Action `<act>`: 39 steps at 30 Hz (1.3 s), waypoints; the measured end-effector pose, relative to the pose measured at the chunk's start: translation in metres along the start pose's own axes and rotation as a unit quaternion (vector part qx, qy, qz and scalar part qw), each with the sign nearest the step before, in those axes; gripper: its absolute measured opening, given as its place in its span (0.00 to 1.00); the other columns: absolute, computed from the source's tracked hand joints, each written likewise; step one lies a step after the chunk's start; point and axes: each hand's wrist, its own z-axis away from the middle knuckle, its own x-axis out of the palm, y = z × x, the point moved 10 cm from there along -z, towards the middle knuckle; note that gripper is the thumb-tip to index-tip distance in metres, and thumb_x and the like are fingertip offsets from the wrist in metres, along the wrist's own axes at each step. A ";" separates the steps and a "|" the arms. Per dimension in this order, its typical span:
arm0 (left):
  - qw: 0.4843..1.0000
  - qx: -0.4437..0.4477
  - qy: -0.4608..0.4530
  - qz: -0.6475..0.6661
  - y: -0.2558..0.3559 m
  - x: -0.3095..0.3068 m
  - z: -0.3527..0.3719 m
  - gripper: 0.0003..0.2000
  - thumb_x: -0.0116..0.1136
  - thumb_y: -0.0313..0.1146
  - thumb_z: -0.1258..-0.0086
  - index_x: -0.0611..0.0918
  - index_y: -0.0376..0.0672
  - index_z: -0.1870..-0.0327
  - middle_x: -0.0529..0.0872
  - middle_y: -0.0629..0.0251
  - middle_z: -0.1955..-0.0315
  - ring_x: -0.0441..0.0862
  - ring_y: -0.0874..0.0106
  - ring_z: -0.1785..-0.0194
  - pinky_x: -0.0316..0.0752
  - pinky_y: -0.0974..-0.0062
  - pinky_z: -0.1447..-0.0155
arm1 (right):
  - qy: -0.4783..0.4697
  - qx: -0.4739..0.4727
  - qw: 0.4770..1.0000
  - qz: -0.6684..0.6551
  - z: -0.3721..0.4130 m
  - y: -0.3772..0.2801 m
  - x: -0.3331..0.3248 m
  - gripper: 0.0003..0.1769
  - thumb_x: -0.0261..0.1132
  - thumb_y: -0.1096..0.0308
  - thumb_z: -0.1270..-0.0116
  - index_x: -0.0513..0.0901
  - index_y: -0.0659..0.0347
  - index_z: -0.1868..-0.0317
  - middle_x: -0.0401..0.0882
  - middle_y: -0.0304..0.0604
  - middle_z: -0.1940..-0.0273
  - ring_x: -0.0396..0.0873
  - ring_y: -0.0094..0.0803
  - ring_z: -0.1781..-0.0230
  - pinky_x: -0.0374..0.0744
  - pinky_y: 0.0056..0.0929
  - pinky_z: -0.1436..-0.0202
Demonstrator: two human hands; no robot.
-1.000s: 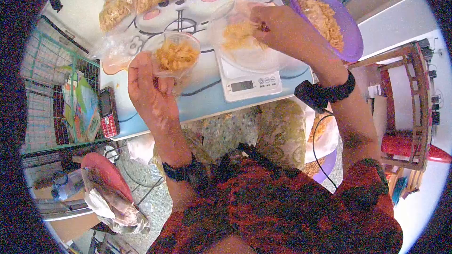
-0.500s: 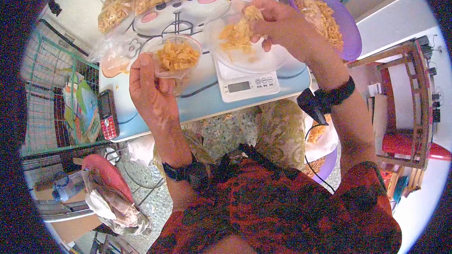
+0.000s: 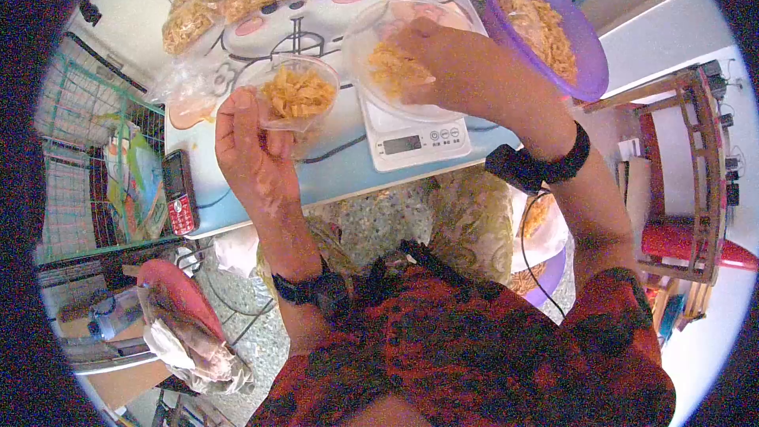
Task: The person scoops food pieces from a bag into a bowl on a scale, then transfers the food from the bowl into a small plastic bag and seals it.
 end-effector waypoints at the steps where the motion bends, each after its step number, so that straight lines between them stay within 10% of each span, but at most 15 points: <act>1: 1.000 -0.002 0.008 -0.001 -0.001 -0.001 0.000 0.07 0.60 0.35 0.28 0.79 0.42 0.59 0.77 0.74 0.76 0.60 0.86 0.84 0.53 0.85 0.82 | -0.003 -0.002 1.000 0.000 -0.001 -0.002 0.001 0.37 0.72 0.64 0.44 0.69 0.54 0.33 0.72 0.48 0.40 0.78 0.48 0.50 0.78 0.38 0.49; 9: 1.000 0.011 -0.005 0.004 0.001 -0.003 -0.001 0.08 0.61 0.36 0.29 0.80 0.42 0.58 0.77 0.74 0.76 0.60 0.86 0.84 0.52 0.85 0.83 | 0.033 -0.013 0.999 0.017 -0.010 0.005 0.006 0.40 0.73 0.66 0.48 0.67 0.54 0.33 0.72 0.48 0.43 0.78 0.49 0.51 0.77 0.42 0.50; 24: 1.000 0.010 0.003 -0.003 0.005 0.001 0.001 0.08 0.61 0.35 0.29 0.79 0.42 0.59 0.77 0.75 0.75 0.61 0.86 0.82 0.53 0.86 0.81 | 0.108 -0.066 0.990 -0.069 -0.015 0.014 0.001 0.14 0.64 0.72 0.38 0.80 0.63 0.52 0.81 0.48 0.61 0.80 0.40 0.65 0.79 0.34 0.61; 30: 1.000 0.006 -0.002 0.005 0.001 -0.003 -0.001 0.08 0.61 0.35 0.29 0.80 0.42 0.58 0.76 0.76 0.76 0.61 0.86 0.82 0.53 0.86 0.81 | 0.069 0.077 0.984 -0.147 -0.009 0.042 -0.005 0.12 0.64 0.74 0.36 0.80 0.63 0.53 0.81 0.39 0.69 0.76 0.21 0.73 0.76 0.22 0.67; 39: 1.000 0.017 -0.014 0.010 0.003 0.000 -0.001 0.08 0.61 0.35 0.29 0.81 0.41 0.58 0.78 0.75 0.76 0.62 0.86 0.83 0.54 0.85 0.82 | 0.057 0.167 0.886 -0.428 0.002 0.058 -0.009 0.11 0.63 0.68 0.30 0.78 0.63 0.51 0.80 0.33 0.70 0.79 0.18 0.72 0.79 0.19 0.66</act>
